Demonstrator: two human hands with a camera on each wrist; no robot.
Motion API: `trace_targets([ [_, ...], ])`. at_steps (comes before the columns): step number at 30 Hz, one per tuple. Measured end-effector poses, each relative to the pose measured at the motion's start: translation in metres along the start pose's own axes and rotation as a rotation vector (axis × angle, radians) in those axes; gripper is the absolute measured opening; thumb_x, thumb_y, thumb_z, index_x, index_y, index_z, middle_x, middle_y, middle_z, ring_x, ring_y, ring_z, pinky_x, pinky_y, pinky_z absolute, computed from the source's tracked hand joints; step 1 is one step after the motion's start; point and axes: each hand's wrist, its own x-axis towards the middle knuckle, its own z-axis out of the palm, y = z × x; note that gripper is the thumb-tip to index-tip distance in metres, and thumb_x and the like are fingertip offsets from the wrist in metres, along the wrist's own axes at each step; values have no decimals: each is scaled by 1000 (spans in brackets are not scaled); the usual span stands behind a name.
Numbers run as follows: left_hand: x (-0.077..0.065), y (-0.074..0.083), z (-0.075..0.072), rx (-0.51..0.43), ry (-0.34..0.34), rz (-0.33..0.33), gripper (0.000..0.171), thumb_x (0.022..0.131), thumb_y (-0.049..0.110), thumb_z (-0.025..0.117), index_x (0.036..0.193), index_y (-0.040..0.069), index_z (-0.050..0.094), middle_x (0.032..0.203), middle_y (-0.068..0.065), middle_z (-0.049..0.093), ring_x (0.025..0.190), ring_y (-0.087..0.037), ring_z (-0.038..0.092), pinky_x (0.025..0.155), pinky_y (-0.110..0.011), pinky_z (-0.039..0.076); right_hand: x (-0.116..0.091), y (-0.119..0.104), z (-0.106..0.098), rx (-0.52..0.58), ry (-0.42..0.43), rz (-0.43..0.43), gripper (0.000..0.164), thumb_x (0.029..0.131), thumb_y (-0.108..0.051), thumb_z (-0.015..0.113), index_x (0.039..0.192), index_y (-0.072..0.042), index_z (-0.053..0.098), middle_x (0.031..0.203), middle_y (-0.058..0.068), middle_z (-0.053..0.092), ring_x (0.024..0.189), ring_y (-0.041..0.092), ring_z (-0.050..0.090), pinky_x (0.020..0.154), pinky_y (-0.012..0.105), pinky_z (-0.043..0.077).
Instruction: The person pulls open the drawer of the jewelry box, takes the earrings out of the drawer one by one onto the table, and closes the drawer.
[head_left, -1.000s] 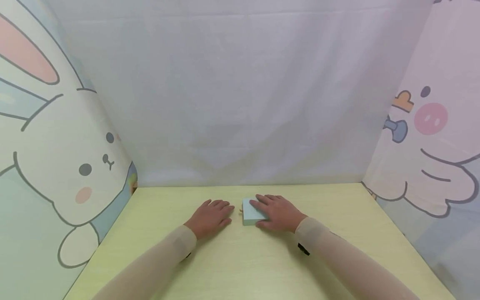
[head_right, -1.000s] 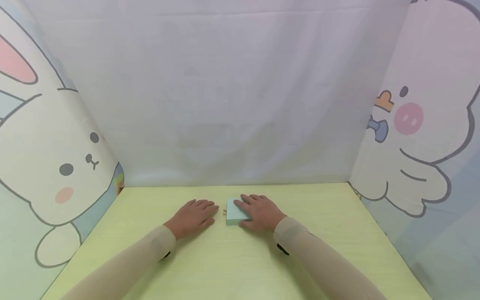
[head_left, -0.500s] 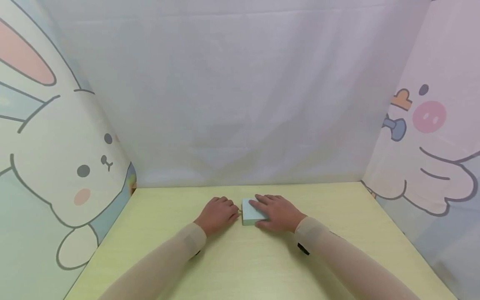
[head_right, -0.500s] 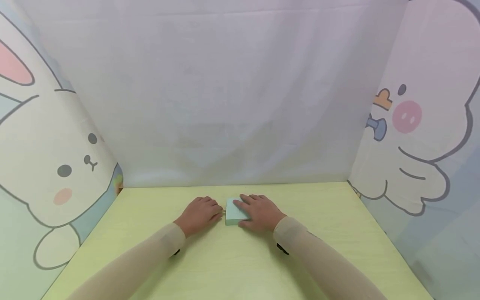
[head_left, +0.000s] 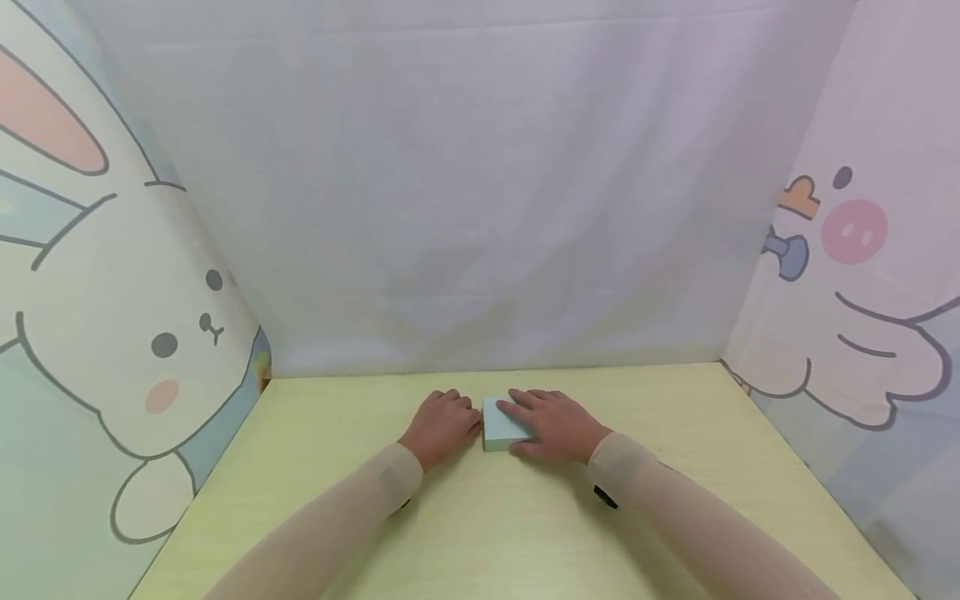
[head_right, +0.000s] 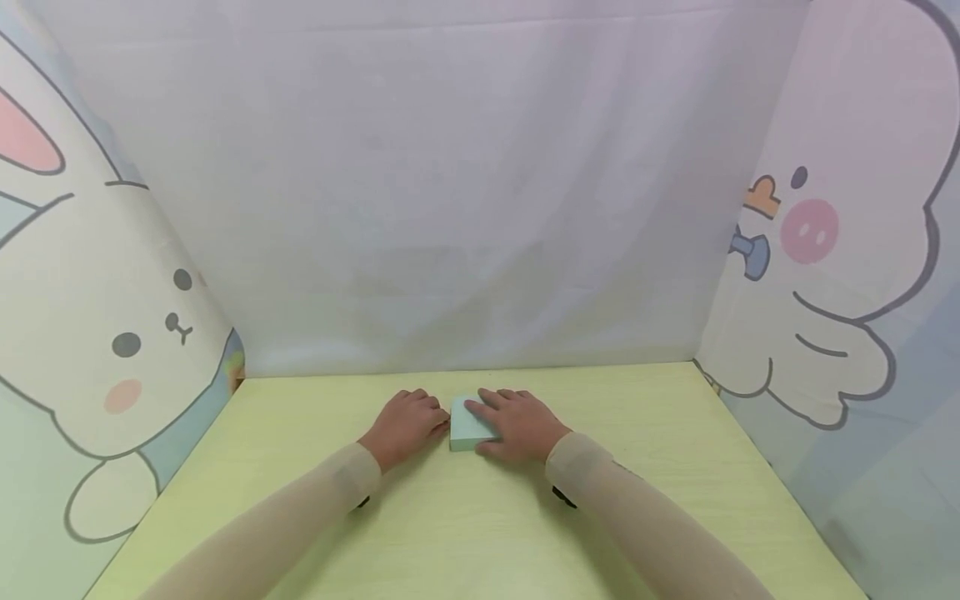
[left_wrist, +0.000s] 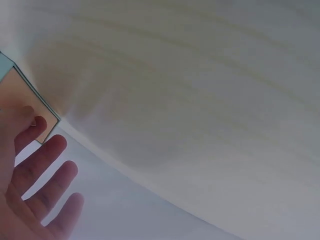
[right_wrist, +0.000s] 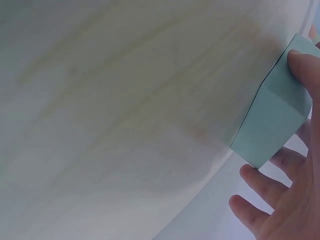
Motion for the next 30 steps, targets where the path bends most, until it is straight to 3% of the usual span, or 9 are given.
trace_targets([
  [15,5,4,-1,48,-80,0,10,112,31,83,106,30,90,103,7,82,98,-19,69,88,-36,59,0,-2,-2,3,-2,10,81,111,-56,78,180,-22,52,182,15,58,160,41,66,129,61,58],
  [30,5,2,0,92,-69,7,8,108,26,86,102,27,90,99,6,82,94,-20,68,85,-36,59,2,-4,-4,-16,15,-5,79,109,-54,80,176,-20,56,177,17,62,156,42,69,126,61,60],
])
